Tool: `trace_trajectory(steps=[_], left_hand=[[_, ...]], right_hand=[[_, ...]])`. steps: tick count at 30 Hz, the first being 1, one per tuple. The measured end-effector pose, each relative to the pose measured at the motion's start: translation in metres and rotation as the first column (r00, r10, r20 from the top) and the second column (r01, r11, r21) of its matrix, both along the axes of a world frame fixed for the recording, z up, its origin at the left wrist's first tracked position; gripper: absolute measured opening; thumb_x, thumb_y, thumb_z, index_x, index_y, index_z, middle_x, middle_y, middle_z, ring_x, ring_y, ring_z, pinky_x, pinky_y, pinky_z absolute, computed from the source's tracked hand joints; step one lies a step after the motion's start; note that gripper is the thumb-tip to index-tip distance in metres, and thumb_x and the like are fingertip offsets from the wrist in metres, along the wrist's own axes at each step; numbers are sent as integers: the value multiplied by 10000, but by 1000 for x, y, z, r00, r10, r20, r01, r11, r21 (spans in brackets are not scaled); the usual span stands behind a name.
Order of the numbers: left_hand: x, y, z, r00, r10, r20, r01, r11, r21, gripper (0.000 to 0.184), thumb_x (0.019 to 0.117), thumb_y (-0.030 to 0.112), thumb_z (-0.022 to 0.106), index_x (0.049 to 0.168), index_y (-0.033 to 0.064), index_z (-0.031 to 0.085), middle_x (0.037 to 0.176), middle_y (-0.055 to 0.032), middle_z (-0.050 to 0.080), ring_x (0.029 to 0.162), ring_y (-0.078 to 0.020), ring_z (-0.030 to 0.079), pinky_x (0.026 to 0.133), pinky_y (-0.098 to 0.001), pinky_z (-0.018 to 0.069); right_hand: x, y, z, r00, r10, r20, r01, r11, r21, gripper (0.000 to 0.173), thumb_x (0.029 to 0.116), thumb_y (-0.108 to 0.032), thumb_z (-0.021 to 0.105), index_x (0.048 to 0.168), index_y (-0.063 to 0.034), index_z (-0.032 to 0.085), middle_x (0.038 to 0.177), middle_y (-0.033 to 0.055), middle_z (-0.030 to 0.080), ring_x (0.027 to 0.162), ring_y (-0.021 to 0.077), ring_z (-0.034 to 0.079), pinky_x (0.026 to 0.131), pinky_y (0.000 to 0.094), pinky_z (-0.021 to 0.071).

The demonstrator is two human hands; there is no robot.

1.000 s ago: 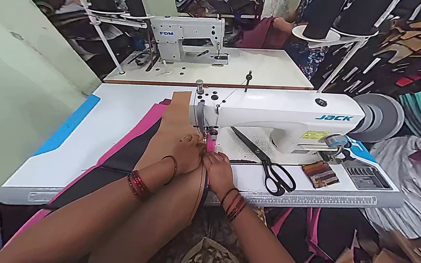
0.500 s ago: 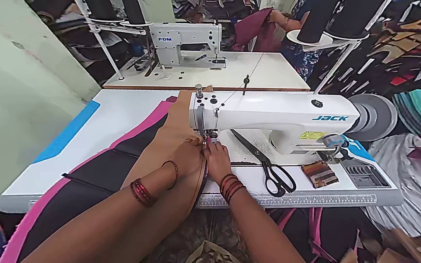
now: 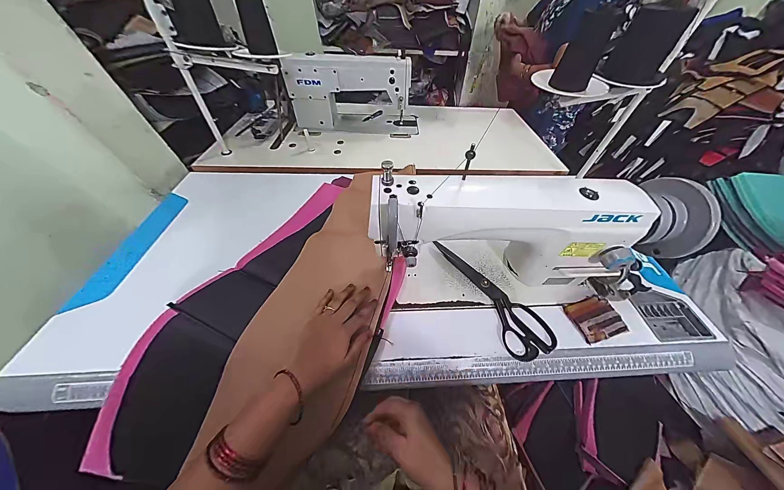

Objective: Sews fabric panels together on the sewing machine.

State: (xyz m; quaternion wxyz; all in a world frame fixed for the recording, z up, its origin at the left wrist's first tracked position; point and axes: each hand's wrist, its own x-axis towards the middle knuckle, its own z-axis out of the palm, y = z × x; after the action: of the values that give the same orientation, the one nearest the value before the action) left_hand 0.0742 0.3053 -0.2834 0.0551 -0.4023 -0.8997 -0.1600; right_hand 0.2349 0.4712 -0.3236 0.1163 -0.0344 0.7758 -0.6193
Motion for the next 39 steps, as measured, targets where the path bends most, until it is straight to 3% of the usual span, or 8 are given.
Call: trace_trajectory(steps=[4, 7, 15, 21, 24, 28, 31, 39], left_hand=[[-5, -2, 4, 997, -7, 82, 9, 1000, -25, 517, 1044, 409, 400, 1445, 154, 606, 1571, -103, 493, 1474, -397, 410, 1174, -660, 280], [-12, -1, 28, 980, -15, 198, 53, 980, -191, 507, 1052, 400, 449, 1498, 179, 550, 1608, -111, 440, 1468, -410, 400, 1136, -658, 310], [-19, 30, 80, 842, 159, 516, 77, 911, -405, 586, 1076, 523, 407, 1599, 260, 387, 1668, -80, 315, 1507, -402, 286, 1120, -689, 277], [19, 17, -1, 993, 114, 23, -114, 993, -22, 519, 1027, 455, 402, 1436, 219, 618, 1546, -96, 522, 1413, -420, 477, 1097, -691, 342], [22, 20, -8, 992, 116, -51, -112, 991, 69, 500, 1030, 435, 402, 1362, 180, 676, 1483, -105, 585, 1377, -433, 515, 1067, -703, 373], [19, 23, -9, 992, 88, -89, -78, 992, 104, 477, 1029, 363, 405, 1354, 133, 666, 1471, -88, 595, 1358, -413, 539, 1051, -713, 385], [19, 25, -7, 996, 57, -67, -49, 993, 112, 451, 1038, 261, 398, 1355, 85, 666, 1496, -31, 586, 1378, -368, 542, 1081, -712, 354], [4, 34, 4, 999, 38, 12, -38, 999, -17, 463, 1007, 264, 409, 1362, 92, 653, 1474, -41, 601, 1400, -370, 506, 1093, -671, 362]], right_hand=[[-21, -33, -14, 914, 251, 318, -168, 949, -266, 696, 906, -127, 759, 1469, 88, 410, 1371, 270, 582, 1224, 254, 629, 1056, 401, 506], [-29, -56, 10, 945, 224, 237, -136, 931, -339, 346, 936, -125, 726, 1201, 76, 629, 1111, 132, 708, 1036, 100, 670, 961, 315, 529], [9, -41, 90, 939, 39, 343, 235, 656, -717, 215, 1001, -90, 483, 1208, -63, 537, 998, -9, 723, 922, 76, 709, 860, 309, 594], [18, -11, 43, 975, 70, 213, -44, 991, -126, 375, 1084, -247, 445, 1142, 78, 621, 884, 124, 695, 754, 189, 700, 721, 380, 596], [15, 9, 26, 906, 3, -423, 244, 813, 528, 276, 953, -176, 575, 1109, -8, 729, 919, 123, 752, 859, 270, 745, 775, 440, 606], [-23, 10, -3, 523, 339, -782, 532, 587, 610, 430, 865, -180, 583, 1281, -128, 675, 1261, 114, 701, 1164, 307, 663, 951, 452, 534], [-42, 0, -13, 381, 340, -860, 643, 571, 511, 248, 979, -110, 487, 1058, -126, 721, 1114, 68, 759, 1067, 246, 704, 948, 405, 530], [-57, 5, -5, 323, 298, -898, 686, 580, 440, 247, 919, -85, 504, 840, -144, 731, 965, 22, 779, 968, 184, 729, 864, 347, 551]])
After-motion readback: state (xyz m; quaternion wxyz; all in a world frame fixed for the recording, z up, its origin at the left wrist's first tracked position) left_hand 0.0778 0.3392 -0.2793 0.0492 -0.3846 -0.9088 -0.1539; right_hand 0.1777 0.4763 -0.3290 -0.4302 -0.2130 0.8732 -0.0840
